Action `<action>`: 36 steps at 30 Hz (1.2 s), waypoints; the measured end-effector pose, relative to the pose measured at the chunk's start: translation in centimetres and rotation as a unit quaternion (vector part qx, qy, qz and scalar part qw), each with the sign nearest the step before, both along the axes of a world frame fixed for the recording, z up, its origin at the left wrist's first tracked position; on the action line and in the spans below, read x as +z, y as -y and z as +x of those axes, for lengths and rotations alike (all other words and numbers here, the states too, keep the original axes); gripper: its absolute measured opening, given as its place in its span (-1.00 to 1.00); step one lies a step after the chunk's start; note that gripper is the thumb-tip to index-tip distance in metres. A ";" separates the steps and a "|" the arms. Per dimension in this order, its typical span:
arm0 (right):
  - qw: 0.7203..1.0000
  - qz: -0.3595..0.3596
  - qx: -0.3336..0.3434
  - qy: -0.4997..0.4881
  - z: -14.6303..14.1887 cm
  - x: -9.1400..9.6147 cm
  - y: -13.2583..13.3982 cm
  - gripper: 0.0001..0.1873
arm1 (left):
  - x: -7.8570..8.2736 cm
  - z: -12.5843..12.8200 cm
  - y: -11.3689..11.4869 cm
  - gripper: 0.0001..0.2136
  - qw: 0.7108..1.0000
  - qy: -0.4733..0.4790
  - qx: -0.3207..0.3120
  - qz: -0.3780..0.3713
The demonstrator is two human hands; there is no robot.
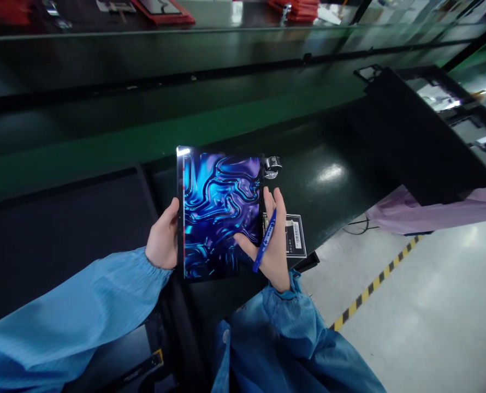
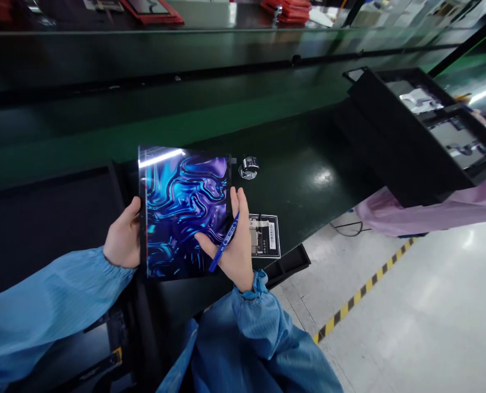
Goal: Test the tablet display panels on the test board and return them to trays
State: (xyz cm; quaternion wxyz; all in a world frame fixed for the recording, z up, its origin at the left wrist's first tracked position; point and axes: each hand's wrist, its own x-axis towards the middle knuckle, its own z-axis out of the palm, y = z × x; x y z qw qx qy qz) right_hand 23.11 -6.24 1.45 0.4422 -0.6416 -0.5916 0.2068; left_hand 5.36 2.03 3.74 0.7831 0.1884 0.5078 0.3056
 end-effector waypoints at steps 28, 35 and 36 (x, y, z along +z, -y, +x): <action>0.948 0.105 -0.031 0.298 7.0 6.1 -5.3 -0.62 | -0.8 -0.3 0.4 -0.56 0.997 0.061 0.036 -0.009; 0.937 0.088 -0.086 0.328 7.6 6.0 -6.3 -0.76 | -0.3 -0.2 0.4 -0.59 0.994 0.086 0.041 -0.051; 0.937 0.074 -0.069 0.333 7.8 5.8 -6.6 -0.76 | -0.3 -0.2 0.4 -0.59 0.994 0.084 0.044 -0.056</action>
